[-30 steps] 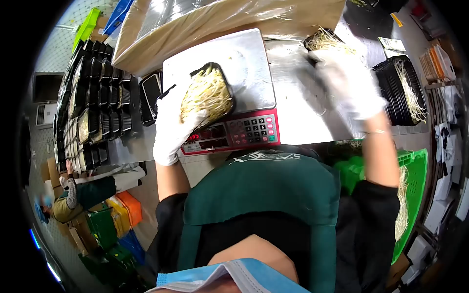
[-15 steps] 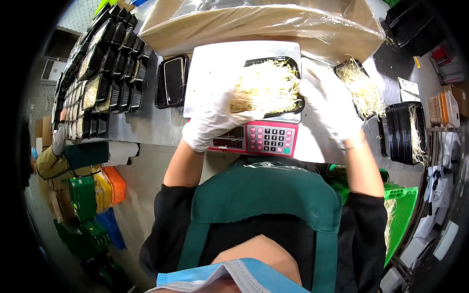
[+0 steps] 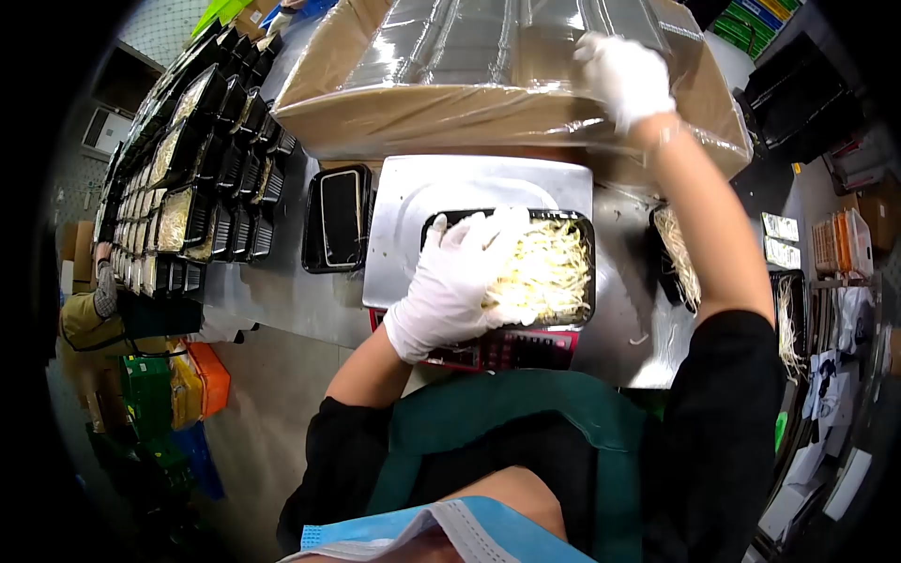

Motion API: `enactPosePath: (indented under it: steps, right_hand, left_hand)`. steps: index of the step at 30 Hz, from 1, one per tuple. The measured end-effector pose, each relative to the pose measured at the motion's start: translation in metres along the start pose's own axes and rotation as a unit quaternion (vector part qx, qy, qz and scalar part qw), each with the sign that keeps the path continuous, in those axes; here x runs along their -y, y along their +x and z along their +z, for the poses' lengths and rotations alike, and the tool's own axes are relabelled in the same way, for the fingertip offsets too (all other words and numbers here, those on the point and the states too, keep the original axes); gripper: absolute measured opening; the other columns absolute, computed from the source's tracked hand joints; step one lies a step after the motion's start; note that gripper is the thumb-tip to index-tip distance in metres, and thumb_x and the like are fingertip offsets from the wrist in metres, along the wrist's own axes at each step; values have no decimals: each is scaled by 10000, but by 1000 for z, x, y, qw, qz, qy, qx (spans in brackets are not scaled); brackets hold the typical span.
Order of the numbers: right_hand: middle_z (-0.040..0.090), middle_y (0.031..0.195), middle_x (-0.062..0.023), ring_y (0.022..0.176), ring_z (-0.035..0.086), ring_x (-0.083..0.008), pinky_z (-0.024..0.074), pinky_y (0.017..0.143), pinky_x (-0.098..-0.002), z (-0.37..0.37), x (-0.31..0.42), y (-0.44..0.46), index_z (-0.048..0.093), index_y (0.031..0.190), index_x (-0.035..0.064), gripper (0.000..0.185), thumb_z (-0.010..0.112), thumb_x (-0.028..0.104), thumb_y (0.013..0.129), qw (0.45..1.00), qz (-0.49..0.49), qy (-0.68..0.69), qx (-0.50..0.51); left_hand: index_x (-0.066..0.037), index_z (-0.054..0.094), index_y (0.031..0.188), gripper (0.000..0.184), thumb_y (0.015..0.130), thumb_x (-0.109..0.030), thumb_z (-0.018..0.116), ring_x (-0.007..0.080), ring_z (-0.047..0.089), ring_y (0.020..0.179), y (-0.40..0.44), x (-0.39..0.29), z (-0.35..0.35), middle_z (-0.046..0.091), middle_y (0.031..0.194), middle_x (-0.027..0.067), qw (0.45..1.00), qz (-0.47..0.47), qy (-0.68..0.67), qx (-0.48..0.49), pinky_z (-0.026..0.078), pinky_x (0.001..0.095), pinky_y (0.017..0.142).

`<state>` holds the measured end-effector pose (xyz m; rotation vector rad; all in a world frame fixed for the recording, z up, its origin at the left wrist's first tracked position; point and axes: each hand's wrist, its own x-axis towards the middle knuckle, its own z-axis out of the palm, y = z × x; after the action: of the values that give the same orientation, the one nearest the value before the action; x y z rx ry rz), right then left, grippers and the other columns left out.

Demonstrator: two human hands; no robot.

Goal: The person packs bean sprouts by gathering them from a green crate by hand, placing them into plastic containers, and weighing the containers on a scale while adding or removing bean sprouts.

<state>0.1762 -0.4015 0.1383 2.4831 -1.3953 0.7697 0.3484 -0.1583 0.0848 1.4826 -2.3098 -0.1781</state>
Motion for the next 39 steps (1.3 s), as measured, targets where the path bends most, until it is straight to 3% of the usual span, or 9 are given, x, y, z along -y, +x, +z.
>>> enactPosePath:
  steps: [3,11,17,20,22,29,31,37,39]
  right_hand:
    - [540,1268,-100,1188,501,-269,463,923,-411,55,-90,49,458,1301,185,551,634,188,779,986,20,-155,58]
    - [646,1117,-71,1030,609,-296,482,870,-382,44,-91,37,627,1100,155,265,555,255,865,954,72,-165,238]
    - [630,1188,-60,1029,616,-224,459,902,-308,-61,-68,-1,595,1224,134,318,529,251,936,994,102,31,-6]
    - [670,1061,-62,911,607,-97,474,794,-232,-122,-42,-59,620,1173,51,286,530,206,950,938,91,274,-193]
    - [664,1064,-67,852,595,-82,471,745,-214,-131,-1,-112,599,1185,32,296,554,193,941,879,98,433,-176]
    - [630,918,-49,747,573,-91,486,682,-228,-47,68,-190,561,1169,-16,277,589,87,913,672,190,716,-28]
    - [652,938,-71,779,596,-133,484,745,-268,-15,56,-183,625,1053,12,200,627,95,872,827,187,527,-52]
    - [656,999,-92,900,598,-157,473,820,-303,28,37,-188,669,1016,36,212,658,161,846,881,239,408,11]
    - [648,1005,-33,889,576,-94,475,809,-246,25,36,-193,631,1086,1,258,620,175,896,713,267,643,80]
  left_hand:
    - [-47,456,1341,879,656,-515,744,377,454,1192,0,2,-3,473,1335,165,999,-8,-31,15,282,584,1007]
    - [-24,467,1318,903,632,-550,730,329,465,1171,0,3,-1,488,1324,158,1000,-6,-14,10,294,576,993]
    - [21,316,1392,1152,602,-741,666,369,361,1289,-16,8,11,409,1317,243,994,27,43,-95,110,635,1080]
    - [-9,194,1452,1224,550,-497,862,371,337,1310,-36,5,-30,358,1376,221,972,-85,-189,-108,232,475,1121]
    - [-8,127,1477,1174,623,-344,860,290,373,1286,-30,10,-25,335,1403,193,859,-38,-431,-273,304,408,1090]
    - [25,622,1065,200,864,22,615,133,617,835,-47,15,-26,652,905,56,829,-159,-497,-199,509,297,788]
    - [27,593,1084,227,857,24,601,166,598,905,-22,39,-17,629,961,79,952,31,132,-274,495,284,812]
    - [14,541,1098,254,849,-12,584,196,542,987,-4,65,28,571,1053,99,942,-76,-158,-288,459,295,869]
    - [8,552,1083,245,842,-18,589,201,547,974,-6,61,28,578,1037,98,915,-105,-258,-292,459,304,865]
